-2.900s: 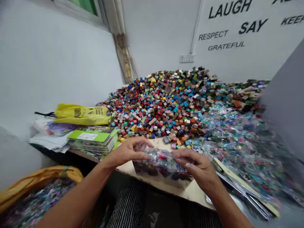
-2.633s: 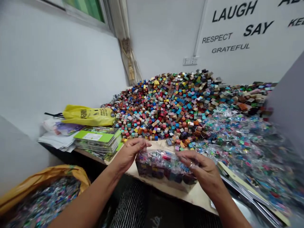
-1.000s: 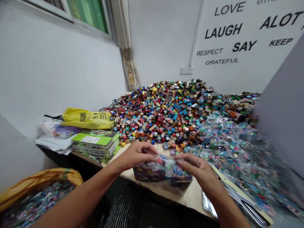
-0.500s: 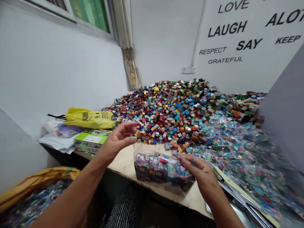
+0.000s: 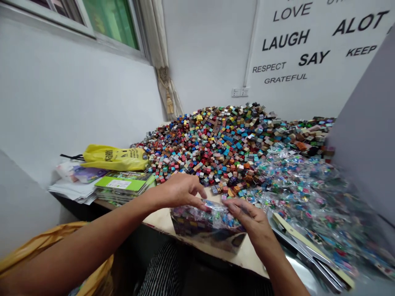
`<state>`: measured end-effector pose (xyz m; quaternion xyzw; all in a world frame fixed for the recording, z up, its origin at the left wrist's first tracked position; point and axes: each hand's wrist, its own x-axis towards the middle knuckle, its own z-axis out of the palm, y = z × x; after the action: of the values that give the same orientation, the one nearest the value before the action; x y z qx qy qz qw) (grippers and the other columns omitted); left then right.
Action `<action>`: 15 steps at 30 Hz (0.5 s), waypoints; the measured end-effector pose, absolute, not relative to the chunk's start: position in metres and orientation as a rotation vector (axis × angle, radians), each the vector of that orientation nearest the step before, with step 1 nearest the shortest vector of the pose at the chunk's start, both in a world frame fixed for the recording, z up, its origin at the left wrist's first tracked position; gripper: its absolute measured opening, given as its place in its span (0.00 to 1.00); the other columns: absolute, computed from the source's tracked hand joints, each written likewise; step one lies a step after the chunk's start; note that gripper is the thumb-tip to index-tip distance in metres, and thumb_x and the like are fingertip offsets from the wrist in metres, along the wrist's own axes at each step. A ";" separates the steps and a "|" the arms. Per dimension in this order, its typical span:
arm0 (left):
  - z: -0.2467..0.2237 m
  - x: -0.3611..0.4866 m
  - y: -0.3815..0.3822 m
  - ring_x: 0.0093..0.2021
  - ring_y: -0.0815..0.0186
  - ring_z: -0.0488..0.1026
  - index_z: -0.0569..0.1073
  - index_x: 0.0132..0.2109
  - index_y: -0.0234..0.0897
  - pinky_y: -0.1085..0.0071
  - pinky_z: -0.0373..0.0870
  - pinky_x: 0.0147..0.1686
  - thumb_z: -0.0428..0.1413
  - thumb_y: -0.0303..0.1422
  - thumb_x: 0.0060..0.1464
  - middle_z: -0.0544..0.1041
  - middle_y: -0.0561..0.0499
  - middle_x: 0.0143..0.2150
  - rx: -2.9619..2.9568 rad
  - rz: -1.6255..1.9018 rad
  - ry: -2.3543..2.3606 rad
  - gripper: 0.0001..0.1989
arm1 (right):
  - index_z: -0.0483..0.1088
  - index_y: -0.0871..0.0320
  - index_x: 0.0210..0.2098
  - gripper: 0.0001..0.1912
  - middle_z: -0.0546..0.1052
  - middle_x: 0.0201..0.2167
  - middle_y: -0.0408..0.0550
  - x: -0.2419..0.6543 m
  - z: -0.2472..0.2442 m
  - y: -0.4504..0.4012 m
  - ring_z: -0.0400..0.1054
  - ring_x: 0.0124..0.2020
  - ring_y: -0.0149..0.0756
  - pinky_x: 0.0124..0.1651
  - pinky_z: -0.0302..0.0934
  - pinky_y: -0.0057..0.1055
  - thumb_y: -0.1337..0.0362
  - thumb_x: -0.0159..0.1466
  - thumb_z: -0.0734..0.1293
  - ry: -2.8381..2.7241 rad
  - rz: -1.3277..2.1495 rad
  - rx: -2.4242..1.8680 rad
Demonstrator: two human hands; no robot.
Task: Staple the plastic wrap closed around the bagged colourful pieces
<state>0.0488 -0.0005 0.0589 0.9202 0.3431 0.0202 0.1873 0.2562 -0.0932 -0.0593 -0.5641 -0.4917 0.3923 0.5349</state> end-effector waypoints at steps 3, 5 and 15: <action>0.053 0.047 -0.001 0.28 0.66 0.70 0.81 0.30 0.45 0.72 0.51 0.28 0.65 0.33 0.48 0.78 0.54 0.26 2.624 0.137 0.899 0.01 | 0.81 0.53 0.37 0.23 0.81 0.41 0.50 0.254 -0.059 -0.092 0.72 0.46 0.47 0.48 0.67 0.39 0.41 0.55 0.70 -1.173 0.913 -1.330; 0.049 0.047 -0.004 0.28 0.67 0.70 0.81 0.29 0.44 0.72 0.52 0.29 0.63 0.29 0.49 0.78 0.54 0.26 2.676 0.157 0.912 0.04 | 0.81 0.52 0.37 0.24 0.81 0.41 0.50 0.253 -0.058 -0.093 0.72 0.47 0.47 0.50 0.65 0.39 0.40 0.56 0.68 -1.169 0.917 -1.320; 0.046 0.051 -0.007 0.27 0.64 0.68 0.80 0.33 0.40 0.70 0.54 0.29 0.57 0.29 0.54 0.77 0.48 0.28 2.844 0.025 0.957 0.06 | 0.79 0.48 0.35 0.16 0.81 0.39 0.45 0.284 -0.037 -0.114 0.73 0.45 0.44 0.49 0.66 0.36 0.47 0.52 0.74 -0.969 0.581 -1.364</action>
<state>0.0508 -0.0073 0.0464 0.9454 0.3182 0.0083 0.0701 0.2835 -0.1144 -0.0374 -0.5964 -0.4238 0.2540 0.6327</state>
